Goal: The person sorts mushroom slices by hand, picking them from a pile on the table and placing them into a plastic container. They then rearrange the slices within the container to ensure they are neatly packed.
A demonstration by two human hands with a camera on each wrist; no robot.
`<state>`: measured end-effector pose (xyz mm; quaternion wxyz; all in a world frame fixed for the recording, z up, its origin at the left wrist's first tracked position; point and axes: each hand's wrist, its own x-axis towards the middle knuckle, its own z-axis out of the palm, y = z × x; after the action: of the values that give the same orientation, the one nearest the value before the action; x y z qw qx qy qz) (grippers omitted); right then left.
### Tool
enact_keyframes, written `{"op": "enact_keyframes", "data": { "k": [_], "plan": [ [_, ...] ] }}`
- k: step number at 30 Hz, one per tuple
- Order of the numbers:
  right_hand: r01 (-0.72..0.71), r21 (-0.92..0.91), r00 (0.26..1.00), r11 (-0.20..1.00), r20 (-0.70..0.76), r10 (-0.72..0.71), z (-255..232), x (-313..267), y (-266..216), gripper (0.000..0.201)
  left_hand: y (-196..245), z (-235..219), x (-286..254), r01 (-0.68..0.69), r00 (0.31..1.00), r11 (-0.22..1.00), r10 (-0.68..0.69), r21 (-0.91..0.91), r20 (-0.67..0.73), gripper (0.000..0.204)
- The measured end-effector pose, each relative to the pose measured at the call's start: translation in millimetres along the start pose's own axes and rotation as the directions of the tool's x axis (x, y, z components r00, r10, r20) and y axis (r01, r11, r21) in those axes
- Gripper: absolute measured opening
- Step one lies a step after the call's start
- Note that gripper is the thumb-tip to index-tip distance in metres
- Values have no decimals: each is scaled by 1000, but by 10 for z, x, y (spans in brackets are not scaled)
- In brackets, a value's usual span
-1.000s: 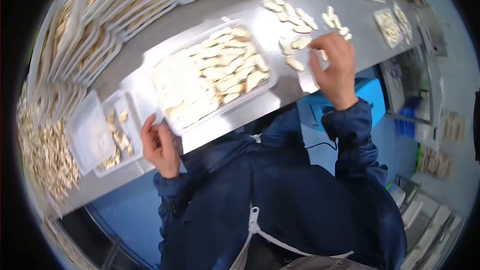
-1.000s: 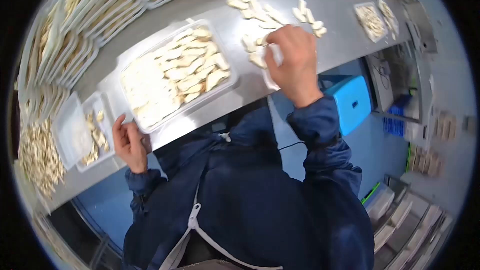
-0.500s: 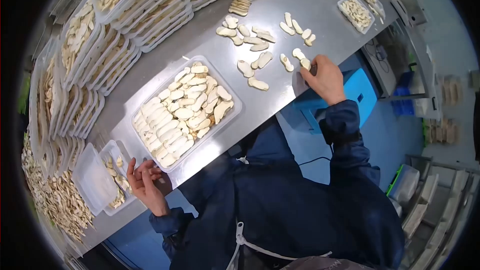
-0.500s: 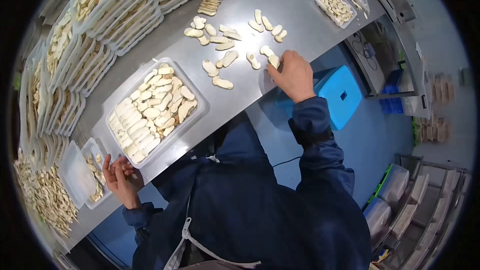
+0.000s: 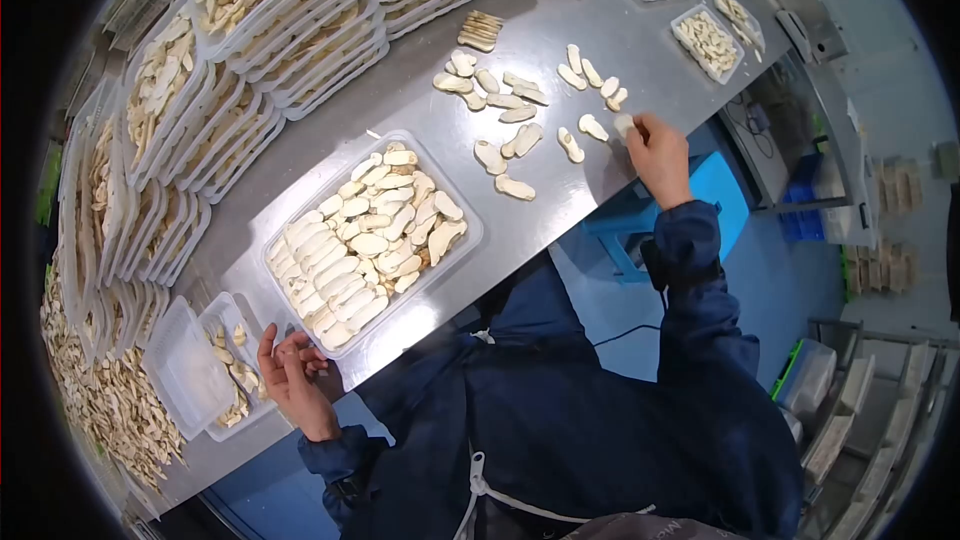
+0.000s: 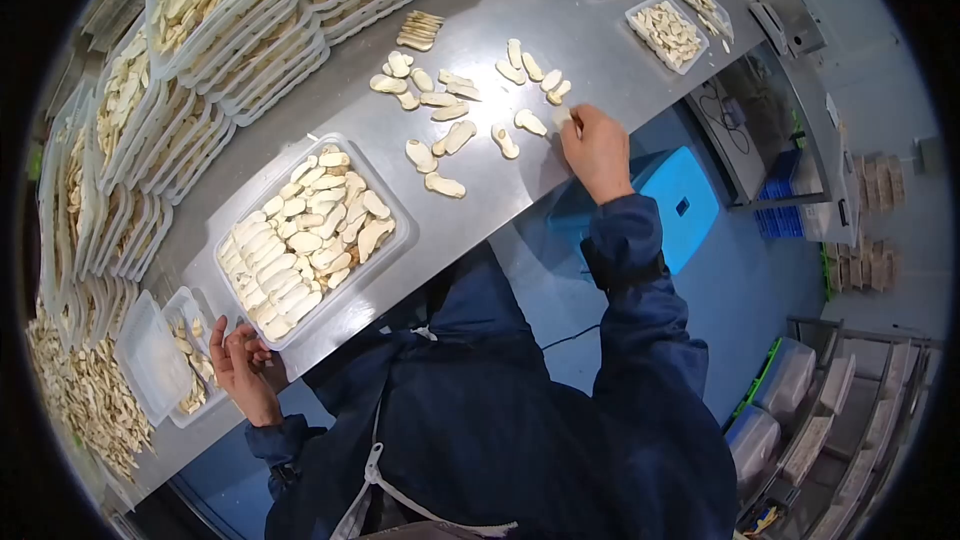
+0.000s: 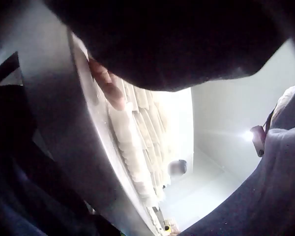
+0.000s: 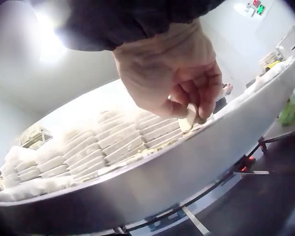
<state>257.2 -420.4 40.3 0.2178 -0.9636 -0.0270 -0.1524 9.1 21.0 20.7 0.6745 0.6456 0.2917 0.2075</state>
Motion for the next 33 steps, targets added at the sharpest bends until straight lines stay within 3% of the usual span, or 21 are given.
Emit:
{"op": "enact_keyframes", "data": {
  "k": [2,5,8,11,14,17,20,23,26,33],
  "plan": [
    [22,92,1000,996,16,-23,25,162,-79,21,2,-2,-4,4,1000,1000,-4,1,0,37],
    [-41,168,982,985,188,9,77,474,-146,22,0,-6,5,3,1000,1000,-3,4,-5,37],
    [143,-109,986,984,-69,-151,223,787,41,23,-9,6,-14,4,1000,1000,-4,13,-17,37],
    [181,-216,983,960,76,-168,296,964,111,21,-16,0,-10,-4,1000,1000,4,9,-13,36],
    [162,-378,977,911,189,-95,335,1024,45,20,-20,-2,-11,-30,999,999,31,9,-30,36],
    [129,-257,966,958,251,-63,333,1051,18,18,-48,-37,-26,-107,992,993,110,50,-64,36],
    [98,116,928,988,348,-133,254,1042,2,16,-130,-104,-64,-173,980,980,181,94,-85,36],
    [352,-149,935,924,101,-340,320,1018,45,19,-172,-121,-87,-198,975,970,210,142,-73,35],
    [476,-153,871,866,216,-440,410,1066,149,24,-202,-118,-110,-214,971,960,229,183,-66,35],
    [434,-142,876,890,299,-379,360,1079,150,18,-258,-83,-104,-234,966,949,252,210,-64,33]
  ]
}}
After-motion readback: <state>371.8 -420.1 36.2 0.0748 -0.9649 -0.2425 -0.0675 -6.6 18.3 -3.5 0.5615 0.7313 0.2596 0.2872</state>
